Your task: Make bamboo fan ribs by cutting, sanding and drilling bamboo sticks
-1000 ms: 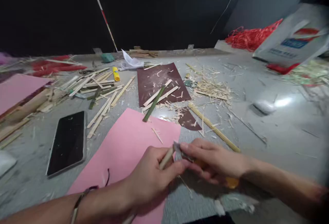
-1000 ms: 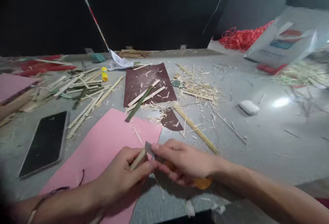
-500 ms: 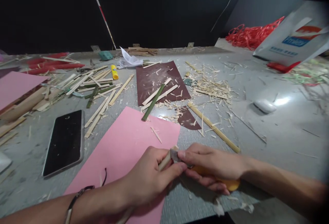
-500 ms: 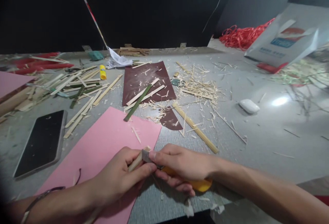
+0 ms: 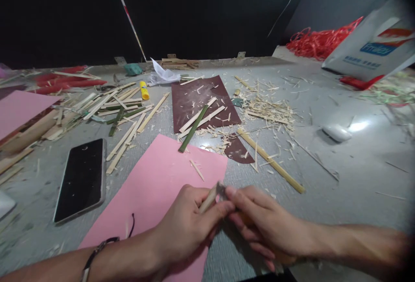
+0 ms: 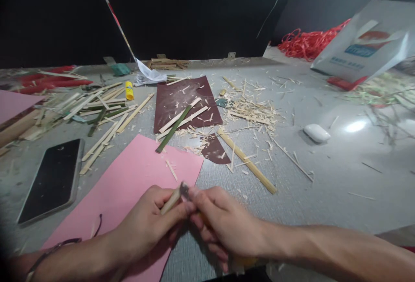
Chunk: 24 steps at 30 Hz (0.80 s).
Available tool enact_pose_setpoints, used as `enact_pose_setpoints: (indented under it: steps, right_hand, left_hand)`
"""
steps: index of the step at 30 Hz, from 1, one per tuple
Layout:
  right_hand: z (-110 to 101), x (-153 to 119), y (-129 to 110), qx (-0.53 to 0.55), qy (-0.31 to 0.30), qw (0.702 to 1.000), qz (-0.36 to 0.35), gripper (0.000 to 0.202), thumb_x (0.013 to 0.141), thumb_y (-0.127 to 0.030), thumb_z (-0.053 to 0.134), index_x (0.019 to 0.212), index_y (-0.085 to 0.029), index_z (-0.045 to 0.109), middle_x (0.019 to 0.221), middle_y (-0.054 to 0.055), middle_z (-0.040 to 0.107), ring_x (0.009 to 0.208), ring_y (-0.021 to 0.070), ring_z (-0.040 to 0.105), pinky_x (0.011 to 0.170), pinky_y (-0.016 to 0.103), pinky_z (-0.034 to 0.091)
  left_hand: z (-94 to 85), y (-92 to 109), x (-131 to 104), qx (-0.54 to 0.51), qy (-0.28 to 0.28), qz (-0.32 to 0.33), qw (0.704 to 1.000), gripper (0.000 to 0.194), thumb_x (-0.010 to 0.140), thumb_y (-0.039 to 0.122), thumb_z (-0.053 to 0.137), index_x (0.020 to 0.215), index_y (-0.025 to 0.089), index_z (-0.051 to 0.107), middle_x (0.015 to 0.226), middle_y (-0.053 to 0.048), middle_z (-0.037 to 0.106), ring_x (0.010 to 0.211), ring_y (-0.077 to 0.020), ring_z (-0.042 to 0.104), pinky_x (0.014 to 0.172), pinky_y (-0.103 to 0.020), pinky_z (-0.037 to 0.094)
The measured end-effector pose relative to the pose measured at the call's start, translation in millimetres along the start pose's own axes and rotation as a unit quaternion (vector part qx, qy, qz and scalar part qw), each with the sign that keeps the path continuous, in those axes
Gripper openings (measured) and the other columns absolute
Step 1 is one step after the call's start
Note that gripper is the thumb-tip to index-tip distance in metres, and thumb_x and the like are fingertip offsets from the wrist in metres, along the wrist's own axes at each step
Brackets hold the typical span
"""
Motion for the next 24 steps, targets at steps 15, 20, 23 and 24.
enact_pose_setpoints:
  steps: [15, 20, 23, 24]
  right_hand:
    - [-27, 3, -41, -0.135, 0.067, 0.976, -0.156, 0.036, 0.091, -0.05, 0.074, 0.094, -0.018, 0.06, 0.053, -0.01, 0.047, 0.037, 0.0033, 0.034, 0.034, 0.012, 0.03]
    - [-23, 1, -45, -0.178, 0.045, 0.971, -0.153, 0.036, 0.091, -0.049, 0.075, 0.097, -0.014, 0.065, 0.056, -0.009, 0.047, 0.043, 0.0039, 0.039, 0.037, 0.013, 0.034]
    - [-20, 0, -46, -0.184, 0.028, 0.969, -0.164, 0.038, 0.09, -0.049, 0.076, 0.096, -0.013, 0.066, 0.059, -0.007, 0.049, 0.044, 0.0037, 0.04, 0.038, 0.013, 0.035]
    - [-19, -1, -47, -0.173, 0.031, 0.969, -0.171, 0.038, 0.09, -0.049, 0.076, 0.096, -0.013, 0.065, 0.06, -0.007, 0.049, 0.044, 0.0035, 0.039, 0.037, 0.014, 0.034]
  left_hand:
    - [-0.1, -7, -3, -0.118, -0.1, -0.052, 0.987, 0.051, 0.104, 0.051, 0.039, 0.072, 0.017, 0.059, 0.048, 0.003, 0.043, 0.038, -0.009, 0.035, 0.039, -0.022, 0.026]
    - [1.2, -7, -2, -0.077, -0.088, -0.053, 0.992, 0.05, 0.104, 0.051, 0.041, 0.072, 0.017, 0.058, 0.049, 0.004, 0.042, 0.039, -0.009, 0.035, 0.038, -0.021, 0.025]
    - [2.2, -2, -2, -0.079, -0.101, -0.048, 0.991, 0.049, 0.103, 0.05, 0.04, 0.072, 0.017, 0.058, 0.051, 0.003, 0.045, 0.038, -0.0086, 0.035, 0.037, -0.021, 0.025]
    - [2.5, 0, -2, -0.085, -0.109, -0.044, 0.989, 0.049, 0.103, 0.05, 0.039, 0.072, 0.017, 0.058, 0.052, 0.002, 0.047, 0.038, -0.0086, 0.036, 0.038, -0.021, 0.027]
Point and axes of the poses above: each hand's wrist, its own x-axis towards the middle knuckle, its own z-axis out of the palm, y = z × x, the point moved 6 cm from there along x, towards the middle knuckle
